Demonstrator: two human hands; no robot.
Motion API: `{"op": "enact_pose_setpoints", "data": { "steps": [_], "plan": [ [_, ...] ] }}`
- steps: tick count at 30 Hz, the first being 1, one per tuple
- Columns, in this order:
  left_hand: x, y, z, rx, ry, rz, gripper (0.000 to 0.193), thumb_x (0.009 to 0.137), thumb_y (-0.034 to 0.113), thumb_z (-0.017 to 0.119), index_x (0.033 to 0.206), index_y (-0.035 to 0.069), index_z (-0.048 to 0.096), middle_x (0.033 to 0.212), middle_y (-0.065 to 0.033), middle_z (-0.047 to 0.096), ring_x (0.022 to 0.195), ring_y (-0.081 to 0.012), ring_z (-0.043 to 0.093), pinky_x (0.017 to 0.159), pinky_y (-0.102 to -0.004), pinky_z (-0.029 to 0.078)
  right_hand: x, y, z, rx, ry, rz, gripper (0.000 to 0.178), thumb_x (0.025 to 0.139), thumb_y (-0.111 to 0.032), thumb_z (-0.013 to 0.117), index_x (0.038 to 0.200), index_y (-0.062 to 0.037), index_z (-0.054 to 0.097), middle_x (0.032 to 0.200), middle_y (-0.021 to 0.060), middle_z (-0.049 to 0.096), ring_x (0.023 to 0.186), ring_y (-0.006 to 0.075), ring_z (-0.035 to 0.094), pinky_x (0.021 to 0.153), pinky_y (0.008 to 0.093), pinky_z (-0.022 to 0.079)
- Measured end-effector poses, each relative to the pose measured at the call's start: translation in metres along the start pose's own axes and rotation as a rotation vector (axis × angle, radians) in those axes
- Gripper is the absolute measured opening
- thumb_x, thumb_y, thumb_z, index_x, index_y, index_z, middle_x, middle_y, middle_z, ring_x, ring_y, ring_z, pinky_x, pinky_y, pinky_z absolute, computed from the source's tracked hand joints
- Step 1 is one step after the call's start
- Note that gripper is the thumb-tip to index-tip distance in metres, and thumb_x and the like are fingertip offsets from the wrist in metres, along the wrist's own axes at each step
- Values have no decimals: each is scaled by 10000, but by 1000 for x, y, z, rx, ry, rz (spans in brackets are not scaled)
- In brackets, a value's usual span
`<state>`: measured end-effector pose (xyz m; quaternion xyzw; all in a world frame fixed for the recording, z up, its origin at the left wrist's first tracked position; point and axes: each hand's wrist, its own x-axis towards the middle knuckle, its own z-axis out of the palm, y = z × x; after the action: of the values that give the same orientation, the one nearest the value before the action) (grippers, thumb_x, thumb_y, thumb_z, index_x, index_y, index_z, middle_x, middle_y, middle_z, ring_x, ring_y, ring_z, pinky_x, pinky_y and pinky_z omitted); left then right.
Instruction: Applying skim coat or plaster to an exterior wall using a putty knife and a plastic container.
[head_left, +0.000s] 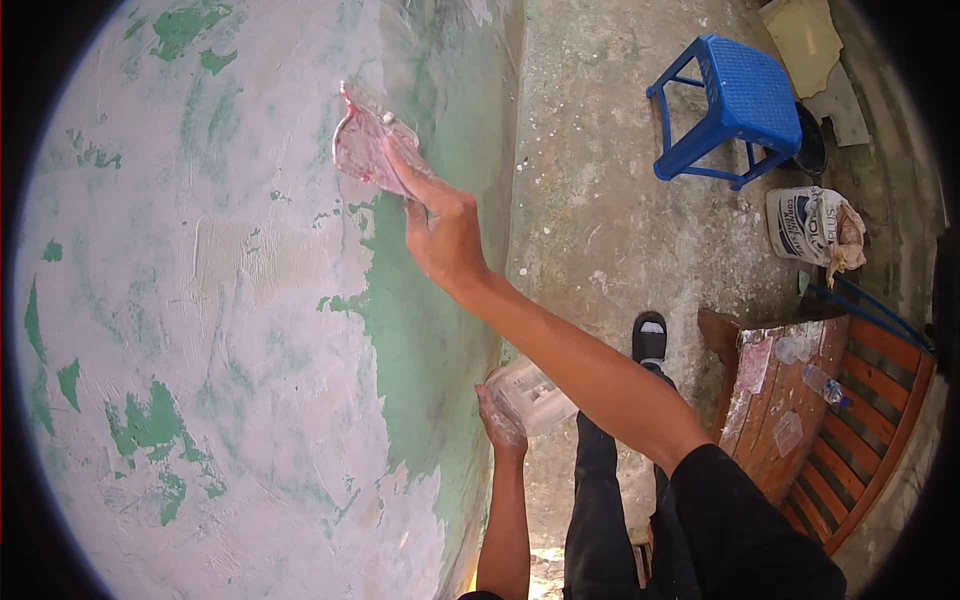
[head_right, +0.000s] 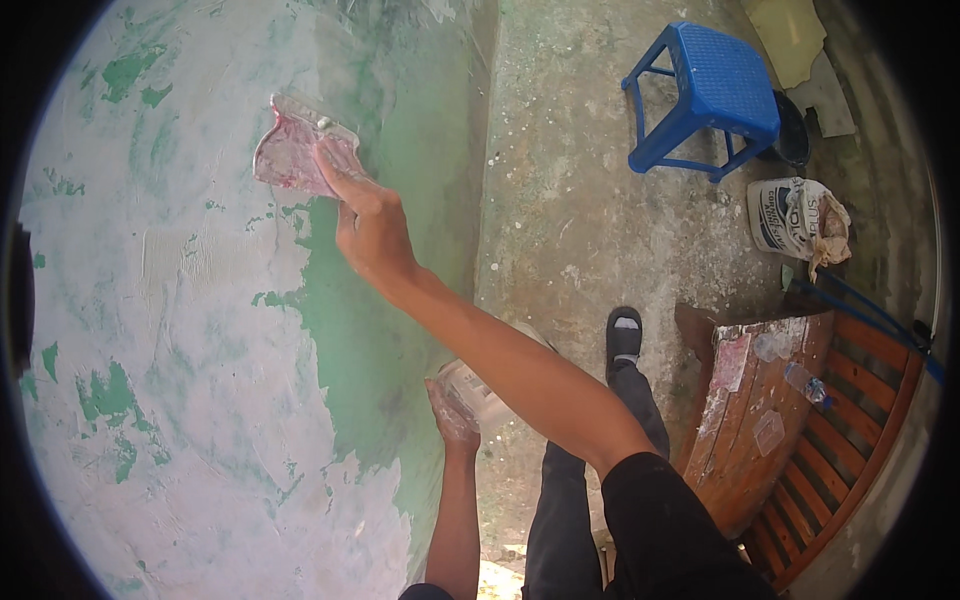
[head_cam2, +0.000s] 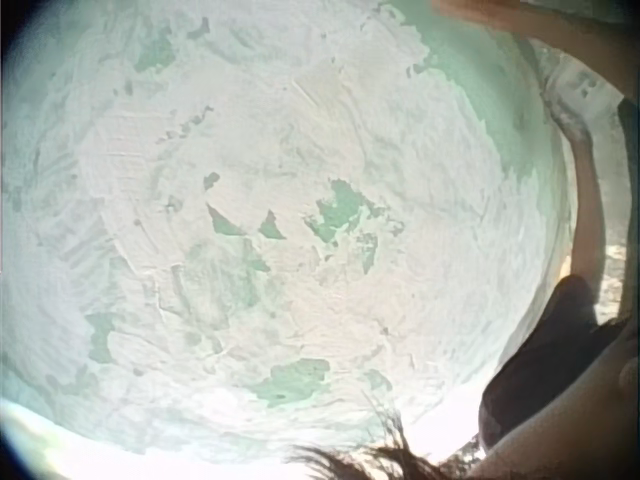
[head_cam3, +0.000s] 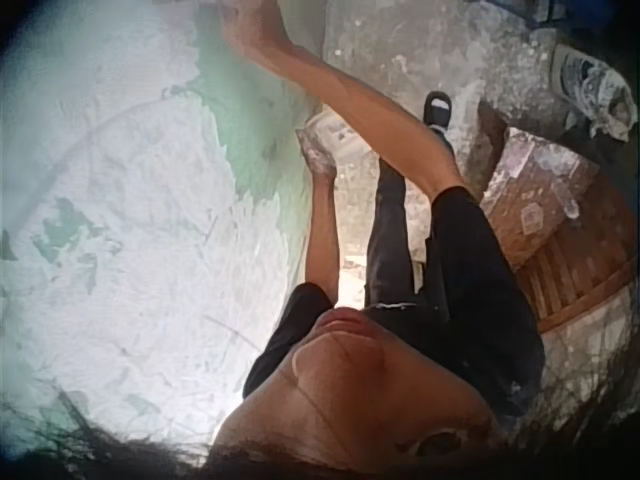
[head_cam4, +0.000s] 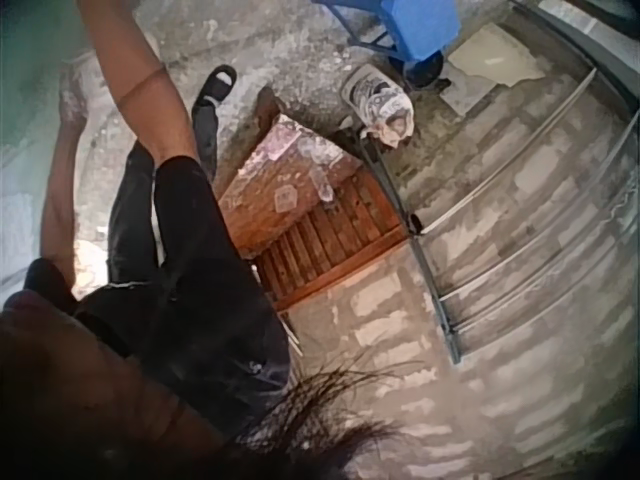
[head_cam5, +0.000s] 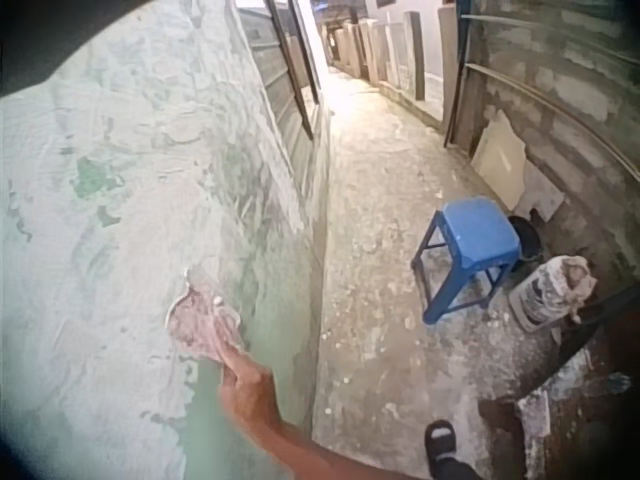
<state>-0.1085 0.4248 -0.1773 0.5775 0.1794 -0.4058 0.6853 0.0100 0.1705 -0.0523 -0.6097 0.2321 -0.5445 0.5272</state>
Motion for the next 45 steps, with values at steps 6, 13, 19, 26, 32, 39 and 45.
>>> {"op": "enact_pose_setpoints", "data": {
  "steps": [6, 13, 19, 26, 32, 39, 45],
  "plan": [
    [9, -9, -29, 87, 134, 274, 633, 1007, 554, 370, 1333, 23, 480, 1283, -125, 570, 1172, -258, 549, 1036, -396, 411, -97, -31, 4, 20, -115, 107, 677, 736, 212, 510, 1356, -59, 542, 1334, 203, 556, 1295, 367, 481, 1096, 401, 416],
    [-1, 4, -10, 15, 32, -9, 651, 1004, 575, 353, 1300, 19, 521, 1274, -130, 579, 1161, -256, 556, 1031, -389, 415, -74, -10, -46, -11, -19, 222, 638, 745, 207, 507, 1307, -81, 604, 1259, 186, 624, 1176, 323, 607, 919, 326, 514],
    [-1, 2, -16, 17, -30, -33, 616, 1010, 551, 356, 1394, 75, 422, 1383, -96, 478, 1264, -246, 469, 1096, -400, 357, -72, 9, -7, -122, -109, 209, 736, 741, 205, 525, 1408, -106, 502, 1273, 184, 607, 1175, 349, 596, 945, 348, 498],
    [-1, -10, -45, 264, -76, 257, 601, 1019, 472, 406, 1468, 85, 307, 1459, -84, 395, 1323, -226, 412, 1119, -377, 323, -150, -23, -29, -34, -227, 194, 735, 742, 212, 505, 1403, -108, 510, 1253, 171, 626, 1144, 353, 616, 941, 354, 504],
    [3, 2, -43, 103, -121, -10, 672, 1010, 559, 350, 1437, 42, 333, 1430, -104, 430, 1294, -238, 439, 1089, -391, 357, -73, 11, -34, -62, 42, 249, 594, 814, 164, 541, 1357, -76, 558, 1262, 172, 633, 1110, 337, 646, 875, 302, 499],
    [-3, -9, -35, 176, -3, 110, 643, 1011, 545, 357, 1417, 46, 370, 1402, -102, 461, 1263, -237, 472, 1068, -389, 383, -121, -10, 4, -74, -89, 207, 705, 752, 177, 544, 1392, -120, 524, 1183, 182, 655, 1033, 371, 649, 849, 363, 526],
    [-3, -1, -17, 218, -47, 184, 615, 1028, 494, 375, 1391, -1, 413, 1401, -104, 473, 1306, -209, 428, 1115, -351, 303, -149, -17, -47, 3, -194, 168, 663, 746, 194, 529, 1333, -109, 586, 1235, 154, 641, 1030, 350, 663, 846, 357, 542]
  ]
}}
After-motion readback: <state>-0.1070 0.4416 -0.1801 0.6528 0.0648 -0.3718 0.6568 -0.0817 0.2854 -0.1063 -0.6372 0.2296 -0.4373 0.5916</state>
